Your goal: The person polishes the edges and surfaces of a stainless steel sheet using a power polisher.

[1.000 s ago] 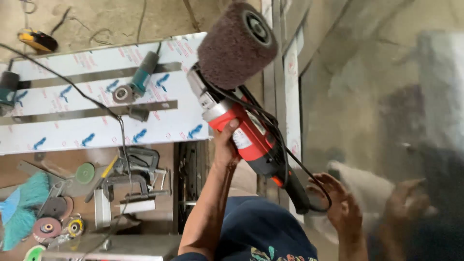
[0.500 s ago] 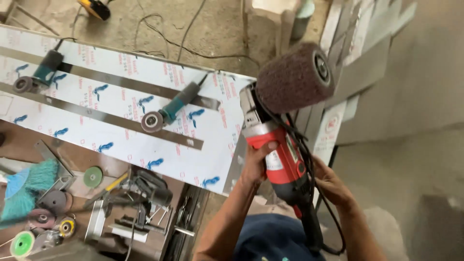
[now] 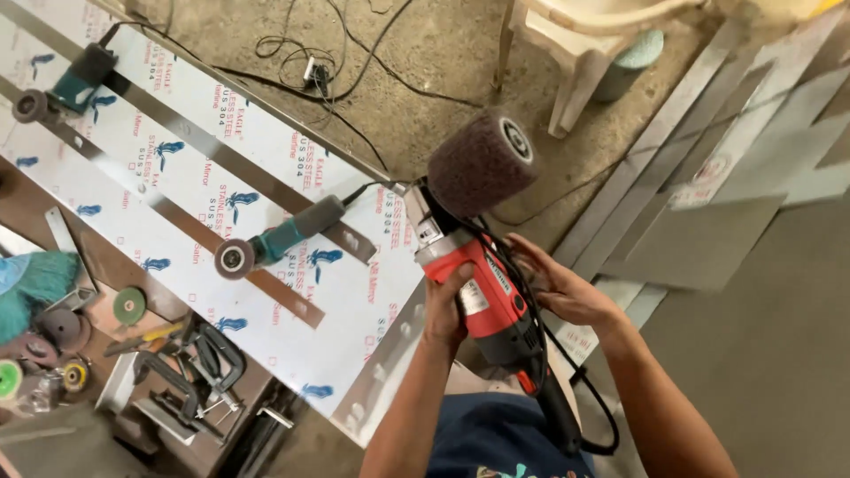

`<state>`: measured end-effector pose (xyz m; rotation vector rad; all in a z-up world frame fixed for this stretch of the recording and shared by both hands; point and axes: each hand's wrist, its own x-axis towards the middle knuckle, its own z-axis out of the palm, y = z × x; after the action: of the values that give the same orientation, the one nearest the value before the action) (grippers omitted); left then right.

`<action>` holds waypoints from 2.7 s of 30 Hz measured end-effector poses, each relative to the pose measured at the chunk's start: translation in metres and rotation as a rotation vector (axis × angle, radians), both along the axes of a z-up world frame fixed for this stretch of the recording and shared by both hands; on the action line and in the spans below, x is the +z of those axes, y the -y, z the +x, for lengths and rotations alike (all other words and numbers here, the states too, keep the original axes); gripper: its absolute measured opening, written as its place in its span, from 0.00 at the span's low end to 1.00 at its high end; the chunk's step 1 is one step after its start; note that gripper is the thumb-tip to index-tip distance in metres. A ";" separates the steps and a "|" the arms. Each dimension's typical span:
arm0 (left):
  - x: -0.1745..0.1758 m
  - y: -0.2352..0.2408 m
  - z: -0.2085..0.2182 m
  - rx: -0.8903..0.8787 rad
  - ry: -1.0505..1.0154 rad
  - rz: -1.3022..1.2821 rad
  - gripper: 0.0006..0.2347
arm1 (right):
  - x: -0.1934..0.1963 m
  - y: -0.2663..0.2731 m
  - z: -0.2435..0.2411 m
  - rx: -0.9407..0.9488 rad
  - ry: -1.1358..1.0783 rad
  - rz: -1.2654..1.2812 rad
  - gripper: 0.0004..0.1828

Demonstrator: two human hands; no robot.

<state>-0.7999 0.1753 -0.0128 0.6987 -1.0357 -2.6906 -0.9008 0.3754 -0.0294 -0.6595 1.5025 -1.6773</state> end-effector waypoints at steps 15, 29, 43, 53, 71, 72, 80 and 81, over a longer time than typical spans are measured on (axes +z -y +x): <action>-0.046 0.012 -0.176 0.399 -0.161 -0.289 0.21 | 0.176 0.061 -0.245 -0.248 -1.270 0.042 0.06; -0.036 0.053 -0.249 0.783 0.052 -0.498 0.23 | 0.090 0.161 -0.548 -0.155 -1.237 0.237 0.08; 0.073 0.037 -0.382 0.825 0.602 -1.205 0.45 | 0.175 0.349 -0.681 -0.057 -0.695 -0.496 0.19; 0.049 0.051 -0.452 0.777 0.421 -0.926 0.43 | 0.132 0.452 -0.753 0.184 -1.130 -0.251 0.14; 0.012 0.358 -0.370 1.601 -0.105 -0.800 0.26 | -0.061 0.498 -0.911 -0.004 0.096 0.210 0.11; 0.016 0.369 -0.366 1.686 -0.115 -0.752 0.26 | -0.059 0.498 -0.914 -0.035 0.179 0.214 0.11; 0.060 0.462 -0.380 1.889 -0.310 -0.547 0.27 | -0.136 0.527 -1.016 -0.437 0.217 0.443 0.12; 0.057 0.468 -0.378 1.878 -0.305 -0.552 0.26 | -0.134 0.536 -1.017 -0.454 0.139 0.477 0.09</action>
<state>-1.1781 -0.2926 0.0439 0.5615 -0.4273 -0.7867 -1.9175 -0.1610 -0.1632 0.0592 1.9523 -1.5460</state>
